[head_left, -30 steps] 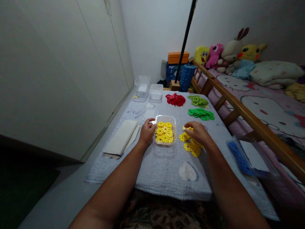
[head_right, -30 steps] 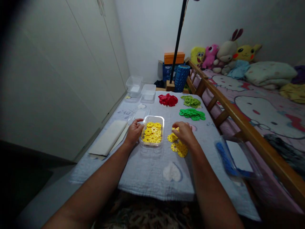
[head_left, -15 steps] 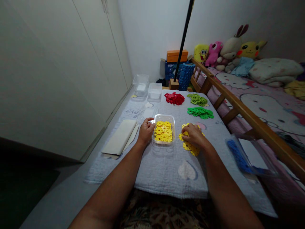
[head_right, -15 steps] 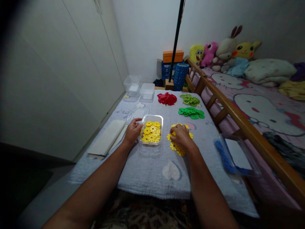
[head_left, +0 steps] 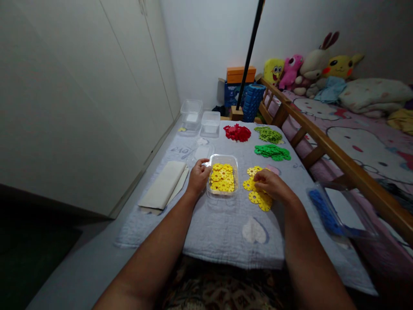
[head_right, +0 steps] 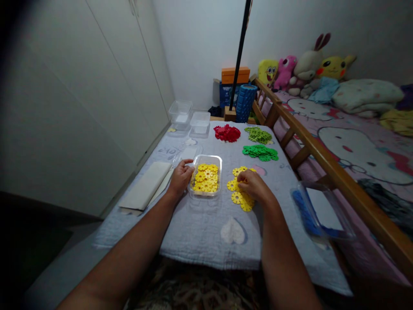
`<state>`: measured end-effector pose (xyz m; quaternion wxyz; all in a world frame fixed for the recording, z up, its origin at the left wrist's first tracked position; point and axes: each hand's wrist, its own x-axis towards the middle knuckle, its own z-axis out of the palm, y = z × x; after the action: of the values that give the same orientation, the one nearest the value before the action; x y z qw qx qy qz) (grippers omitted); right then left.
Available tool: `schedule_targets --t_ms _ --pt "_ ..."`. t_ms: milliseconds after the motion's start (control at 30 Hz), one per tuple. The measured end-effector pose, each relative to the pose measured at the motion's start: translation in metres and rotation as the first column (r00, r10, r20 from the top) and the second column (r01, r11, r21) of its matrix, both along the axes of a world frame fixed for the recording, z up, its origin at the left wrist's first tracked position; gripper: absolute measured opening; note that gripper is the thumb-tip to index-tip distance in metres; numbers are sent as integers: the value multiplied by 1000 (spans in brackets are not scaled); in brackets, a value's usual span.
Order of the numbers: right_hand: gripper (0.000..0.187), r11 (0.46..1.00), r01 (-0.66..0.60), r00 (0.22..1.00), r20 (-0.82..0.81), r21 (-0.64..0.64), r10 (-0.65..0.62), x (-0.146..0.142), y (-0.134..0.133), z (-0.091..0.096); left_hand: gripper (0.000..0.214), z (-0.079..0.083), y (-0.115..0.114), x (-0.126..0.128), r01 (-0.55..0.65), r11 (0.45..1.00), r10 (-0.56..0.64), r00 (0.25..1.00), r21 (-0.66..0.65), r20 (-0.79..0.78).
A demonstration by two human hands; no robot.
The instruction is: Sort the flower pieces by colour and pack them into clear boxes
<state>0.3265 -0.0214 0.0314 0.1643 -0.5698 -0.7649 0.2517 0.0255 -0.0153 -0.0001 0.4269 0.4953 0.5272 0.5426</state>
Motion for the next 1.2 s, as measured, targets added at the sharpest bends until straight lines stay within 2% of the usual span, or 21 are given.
schedule_targets --t_ms 100,233,367,467,567,667,767,867,967,1100,1200 --pt "11 994 -14 985 -170 -105 -4 2 0 14 37 1 0 0 -2 1000 2 1000 -2 -2" --pt "17 998 10 948 -318 -55 -27 -11 2 38 37 1 0 1 -7 1000 7 1000 -8 -12" --pt "13 999 10 943 -331 45 6 -45 15 55 36 0 1 1 -10 1000 10 1000 2 -17" --pt "8 987 -5 978 -206 161 38 -73 28 60 36 0 1 1 -14 1000 14 1000 0 -1" --pt "12 969 -41 999 22 244 37 -96 38 60 36 0 1 1 -9 1000 9 1000 0 7" --pt "19 967 -94 975 216 236 42 -110 44 54 36 0 1 2 -8 1000 8 1000 4 1" --pt "24 969 -115 942 334 217 37 -116 48 44 34 -1 1 1 -8 1000 8 1000 7 -2" --pt "29 963 -94 931 364 254 -5 -116 50 38 34 -2 2 1 -1 1000 1 1000 7 7" --pt "28 947 -37 945 318 318 -70 -106 48 37 35 -4 3 1 6 1000 -6 1000 9 13" --pt "25 933 32 972 205 359 -112 -73 39 39 36 -3 3 0 -4 1000 4 1000 9 11" --pt "22 953 14 983 169 304 -69 -45 28 34 37 -1 2 0 -7 1000 7 1000 8 -7"
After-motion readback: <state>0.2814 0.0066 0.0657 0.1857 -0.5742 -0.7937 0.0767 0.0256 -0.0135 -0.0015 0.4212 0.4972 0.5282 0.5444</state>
